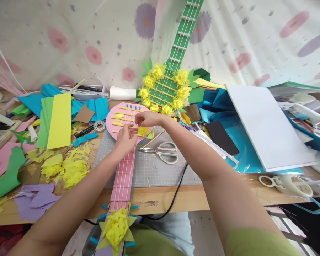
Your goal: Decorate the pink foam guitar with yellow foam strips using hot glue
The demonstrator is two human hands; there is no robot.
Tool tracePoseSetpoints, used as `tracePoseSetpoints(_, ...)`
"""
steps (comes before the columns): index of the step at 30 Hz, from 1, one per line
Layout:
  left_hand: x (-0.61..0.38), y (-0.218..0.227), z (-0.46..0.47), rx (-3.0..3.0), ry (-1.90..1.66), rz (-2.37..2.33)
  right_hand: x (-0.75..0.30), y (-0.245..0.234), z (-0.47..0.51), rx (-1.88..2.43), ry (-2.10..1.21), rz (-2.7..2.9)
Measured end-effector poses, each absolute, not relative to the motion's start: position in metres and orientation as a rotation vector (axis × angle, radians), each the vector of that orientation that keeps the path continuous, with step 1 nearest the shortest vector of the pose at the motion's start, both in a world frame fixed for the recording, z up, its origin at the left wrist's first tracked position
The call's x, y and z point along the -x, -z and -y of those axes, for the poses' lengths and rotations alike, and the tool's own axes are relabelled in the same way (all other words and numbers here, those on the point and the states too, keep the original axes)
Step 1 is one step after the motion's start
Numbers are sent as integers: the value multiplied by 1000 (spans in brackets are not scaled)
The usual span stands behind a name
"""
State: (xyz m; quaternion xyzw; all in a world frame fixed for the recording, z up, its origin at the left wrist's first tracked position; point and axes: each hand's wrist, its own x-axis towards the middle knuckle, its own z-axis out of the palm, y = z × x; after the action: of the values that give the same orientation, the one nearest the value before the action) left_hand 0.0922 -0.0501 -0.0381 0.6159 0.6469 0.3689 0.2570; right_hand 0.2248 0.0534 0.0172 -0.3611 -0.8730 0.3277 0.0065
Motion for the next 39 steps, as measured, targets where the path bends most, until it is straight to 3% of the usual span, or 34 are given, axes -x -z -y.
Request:
tracePoseSetpoints(16, -90, 41, 41, -1485, -1100, -1747, -260, 11, -24, 1118, -760, 2151)
tracePoseSetpoints(21, -71, 35, 35, -1614, -1184, -1800, -275, 43, 2, 1250, -783, 1748)
tracePoseSetpoints(27, -68, 37, 45, -1898, -899, -1860, -288, 73, 26, 1254, -969, 1591)
tracePoseSetpoints(39, -85, 22, 43, -1926, -924, -1991, -301, 86, 31, 1311, -942, 1424)
